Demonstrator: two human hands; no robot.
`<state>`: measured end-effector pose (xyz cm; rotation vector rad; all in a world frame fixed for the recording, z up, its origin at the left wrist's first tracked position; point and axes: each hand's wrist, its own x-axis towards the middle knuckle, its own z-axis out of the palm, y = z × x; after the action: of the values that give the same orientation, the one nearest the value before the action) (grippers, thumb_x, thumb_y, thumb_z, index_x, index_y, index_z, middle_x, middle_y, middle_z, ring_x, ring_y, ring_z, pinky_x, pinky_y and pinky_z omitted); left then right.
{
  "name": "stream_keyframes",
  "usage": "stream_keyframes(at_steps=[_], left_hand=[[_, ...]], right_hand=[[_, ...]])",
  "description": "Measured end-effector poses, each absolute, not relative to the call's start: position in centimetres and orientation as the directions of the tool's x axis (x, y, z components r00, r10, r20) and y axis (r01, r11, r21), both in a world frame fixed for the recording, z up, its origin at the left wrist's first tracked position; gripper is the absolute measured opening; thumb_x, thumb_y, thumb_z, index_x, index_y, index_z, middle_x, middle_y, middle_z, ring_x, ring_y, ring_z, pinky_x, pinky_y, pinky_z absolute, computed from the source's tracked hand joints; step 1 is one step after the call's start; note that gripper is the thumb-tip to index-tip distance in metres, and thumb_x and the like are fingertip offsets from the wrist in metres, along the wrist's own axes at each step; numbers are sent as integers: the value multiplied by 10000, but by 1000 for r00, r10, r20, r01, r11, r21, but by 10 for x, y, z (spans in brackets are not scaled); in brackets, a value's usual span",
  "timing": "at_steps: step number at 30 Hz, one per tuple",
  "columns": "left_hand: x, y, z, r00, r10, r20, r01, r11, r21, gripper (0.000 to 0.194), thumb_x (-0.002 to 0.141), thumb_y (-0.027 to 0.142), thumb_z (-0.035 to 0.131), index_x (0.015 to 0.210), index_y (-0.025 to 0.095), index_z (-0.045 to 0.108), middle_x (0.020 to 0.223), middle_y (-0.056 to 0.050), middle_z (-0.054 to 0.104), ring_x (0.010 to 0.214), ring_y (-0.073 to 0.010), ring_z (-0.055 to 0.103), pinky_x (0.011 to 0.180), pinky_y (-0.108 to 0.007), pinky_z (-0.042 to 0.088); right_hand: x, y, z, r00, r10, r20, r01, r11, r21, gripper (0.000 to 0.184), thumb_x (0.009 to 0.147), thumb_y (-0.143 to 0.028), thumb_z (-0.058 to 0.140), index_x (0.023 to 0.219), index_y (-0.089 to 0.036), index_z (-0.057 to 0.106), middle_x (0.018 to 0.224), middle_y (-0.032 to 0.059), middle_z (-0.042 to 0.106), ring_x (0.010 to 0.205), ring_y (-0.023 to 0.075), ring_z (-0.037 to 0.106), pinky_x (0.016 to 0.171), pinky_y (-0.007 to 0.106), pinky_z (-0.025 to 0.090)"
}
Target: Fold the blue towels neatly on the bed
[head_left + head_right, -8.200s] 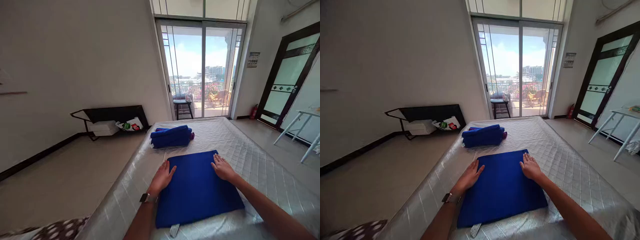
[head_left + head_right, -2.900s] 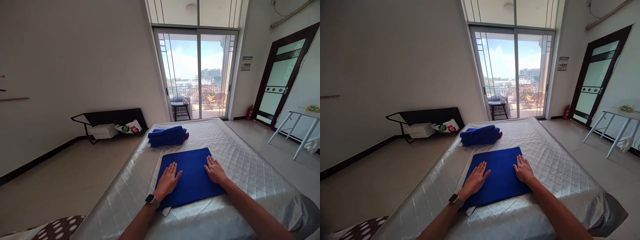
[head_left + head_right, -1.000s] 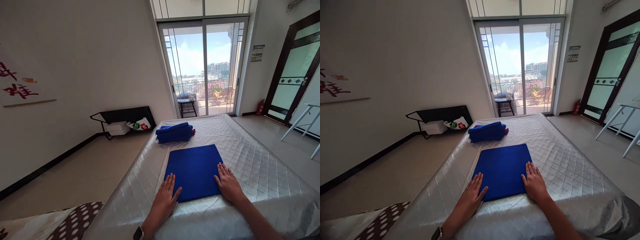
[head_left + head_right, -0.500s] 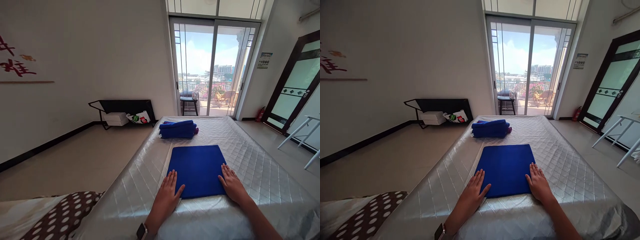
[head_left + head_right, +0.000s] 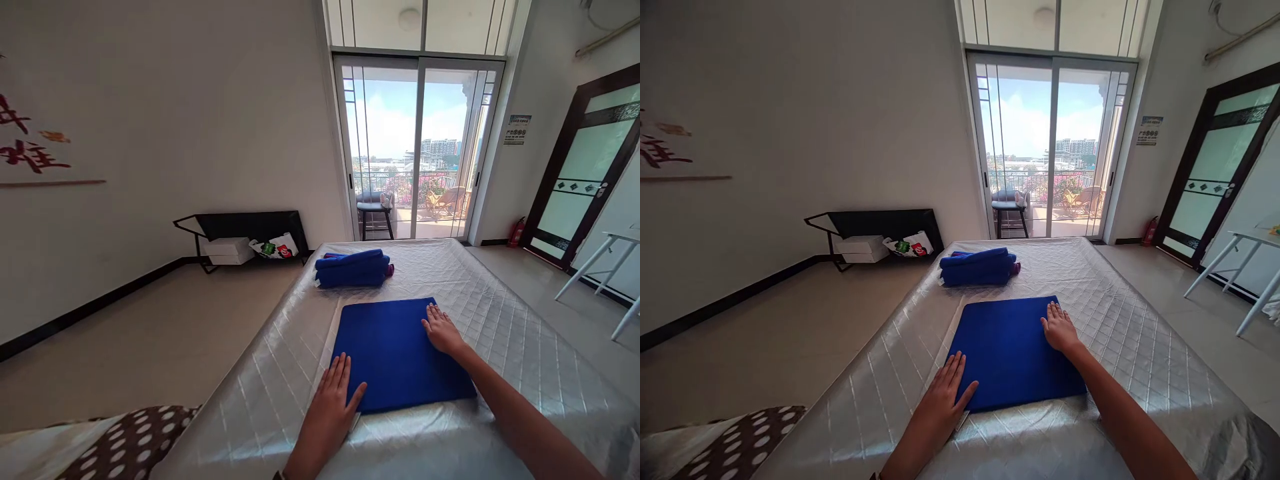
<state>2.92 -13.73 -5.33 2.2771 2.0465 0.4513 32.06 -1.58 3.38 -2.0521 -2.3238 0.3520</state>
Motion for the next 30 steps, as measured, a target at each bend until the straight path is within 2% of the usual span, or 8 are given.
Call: stream_keyframes(at_steps=[5, 8, 11, 14, 17, 22, 25, 30], left_hand=[[12, -134, -56, 141, 984, 106, 972, -158, 177, 651, 1026, 560, 271, 1562, 196, 334, 1623, -112, 322, 1508, -284, 280, 1202, -522, 337], [23, -120, -41, 171, 983, 69, 977, -178, 119, 664, 1024, 571, 258, 1536, 170, 393, 1607, -137, 349, 1500, -303, 298, 1196, -543, 332], [67, -93, -18, 280, 955, 95, 954, -288, 85, 722, 1021, 598, 221, 1513, 114, 432, 1595, -152, 373, 1498, -304, 305, 1213, -502, 314], [126, -56, 2, 424, 899, 106, 897, -433, 84, 719, 1034, 569, 160, 1522, 107, 416, 1602, -139, 368, 1499, -279, 311, 1224, -455, 297], [169, -21, 11, 471, 875, 109, 869, -482, 109, 716, 1040, 542, 117, 1538, 100, 380, 1620, -136, 330, 1518, -261, 261, 1242, -441, 250], [172, 10, -1, 412, 910, 50, 891, -414, 188, 751, 1027, 572, 87, 1557, 102, 338, 1639, -120, 285, 1532, -239, 216, 1255, -426, 206], [134, 19, -10, 343, 938, 39, 921, -344, 185, 768, 1011, 620, 123, 1566, 130, 326, 1644, -99, 276, 1535, -243, 211, 1255, -439, 199], [48, 30, -18, 110, 993, 43, 982, -115, 151, 791, 1007, 605, 142, 1562, 64, 299, 1637, -156, 276, 1532, -285, 215, 1244, -472, 203]], right_hand=[[323, -11, 13, -123, 988, -91, 973, 102, -207, 647, 1042, -367, 178, 1593, -28, 193, 1669, 122, 155, 1548, 202, 104, 1247, 376, 108], [324, -11, 10, -122, 990, -78, 969, 102, -225, 652, 1042, -378, 180, 1591, -28, 201, 1669, 120, 152, 1548, 202, 102, 1247, 374, 102], [323, -11, 10, -124, 990, -69, 966, 104, -237, 651, 1042, -375, 181, 1587, -18, 210, 1665, 128, 164, 1547, 207, 113, 1247, 377, 110], [323, -11, 9, -127, 991, -45, 968, 113, -223, 639, 1042, -363, 196, 1582, -26, 242, 1655, 145, 206, 1543, 217, 145, 1241, 382, 139], [325, -11, 5, -144, 989, -12, 971, 140, -192, 619, 1039, -340, 211, 1574, -36, 280, 1636, 168, 270, 1537, 225, 179, 1232, 396, 171], [326, -10, 3, -150, 989, -11, 972, 146, -182, 619, 1041, -342, 201, 1578, -44, 276, 1645, 148, 247, 1536, 216, 185, 1234, 387, 165], [325, -11, 8, -139, 989, -43, 968, 127, -216, 638, 1042, -366, 193, 1585, -34, 238, 1657, 130, 206, 1543, 203, 147, 1242, 377, 132], [323, -14, 13, -132, 988, -84, 964, 109, -242, 649, 1047, -383, 155, 1593, -35, 197, 1669, 110, 168, 1548, 190, 106, 1249, 370, 101]])
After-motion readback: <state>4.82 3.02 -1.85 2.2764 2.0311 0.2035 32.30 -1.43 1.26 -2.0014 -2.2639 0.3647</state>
